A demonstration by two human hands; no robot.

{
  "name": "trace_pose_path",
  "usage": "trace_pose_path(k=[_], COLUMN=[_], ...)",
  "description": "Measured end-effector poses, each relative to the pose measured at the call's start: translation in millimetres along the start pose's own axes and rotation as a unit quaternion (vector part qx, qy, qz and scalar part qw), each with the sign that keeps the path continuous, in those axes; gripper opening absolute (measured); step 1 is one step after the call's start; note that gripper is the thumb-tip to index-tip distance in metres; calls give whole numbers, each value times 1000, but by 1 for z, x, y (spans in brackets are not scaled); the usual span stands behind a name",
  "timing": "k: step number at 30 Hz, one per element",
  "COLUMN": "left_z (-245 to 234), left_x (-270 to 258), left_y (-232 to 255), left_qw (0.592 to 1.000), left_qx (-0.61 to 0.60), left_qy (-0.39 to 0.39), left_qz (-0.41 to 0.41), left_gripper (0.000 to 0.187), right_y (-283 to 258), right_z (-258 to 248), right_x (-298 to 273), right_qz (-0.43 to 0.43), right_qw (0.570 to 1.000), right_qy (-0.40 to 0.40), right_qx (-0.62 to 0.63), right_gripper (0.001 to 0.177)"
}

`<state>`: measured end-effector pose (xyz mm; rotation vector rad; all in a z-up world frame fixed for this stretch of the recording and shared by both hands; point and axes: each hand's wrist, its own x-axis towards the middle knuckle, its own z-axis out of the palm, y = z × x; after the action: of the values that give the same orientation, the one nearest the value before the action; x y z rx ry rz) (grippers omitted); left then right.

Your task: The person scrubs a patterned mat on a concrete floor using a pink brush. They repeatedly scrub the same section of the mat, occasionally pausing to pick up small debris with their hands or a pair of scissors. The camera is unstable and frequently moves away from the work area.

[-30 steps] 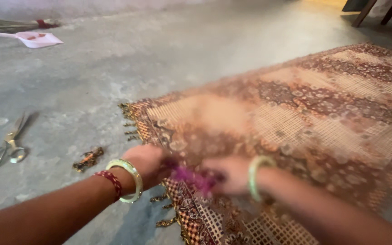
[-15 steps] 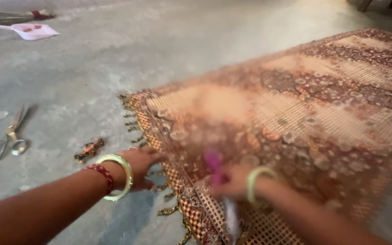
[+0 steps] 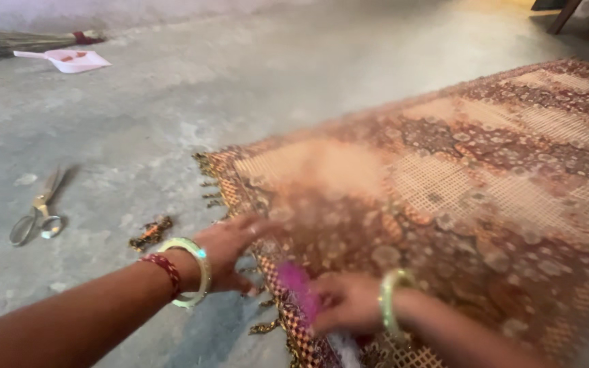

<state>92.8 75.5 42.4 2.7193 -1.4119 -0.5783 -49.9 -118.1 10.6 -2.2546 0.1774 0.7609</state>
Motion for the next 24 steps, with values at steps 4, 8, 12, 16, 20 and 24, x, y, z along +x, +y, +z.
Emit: trace_pose_path(k=[4, 8, 12, 16, 20, 24], left_z=[3, 1, 0, 13, 41, 70], left_x=[8, 5, 0, 6, 22, 18], left_y=[-1, -6, -10, -20, -36, -29], left_qw=[991, 997, 997, 998, 998, 988], left_qx=[74, 31, -60, -51, -51, -121], left_qy=[26, -40, -37, -19, -11, -49], left_qz=[105, 50, -16, -27, 45, 83], left_gripper=[67, 26, 24, 29, 19, 16], right_y=[-27, -51, -54, -44, -48, -59], right_z=[5, -12, -27, -28, -18, -20], right_x=[-6, -21, -34, -27, -25, -26], right_qz=[0, 34, 144, 107, 182, 166], right_qw=[997, 987, 977, 967, 957, 968], right_qy=[-31, 37, 77, 105, 22, 25], right_qx=[-76, -153, -134, -207, -224, -187], right_gripper=[39, 44, 34, 23, 19, 22])
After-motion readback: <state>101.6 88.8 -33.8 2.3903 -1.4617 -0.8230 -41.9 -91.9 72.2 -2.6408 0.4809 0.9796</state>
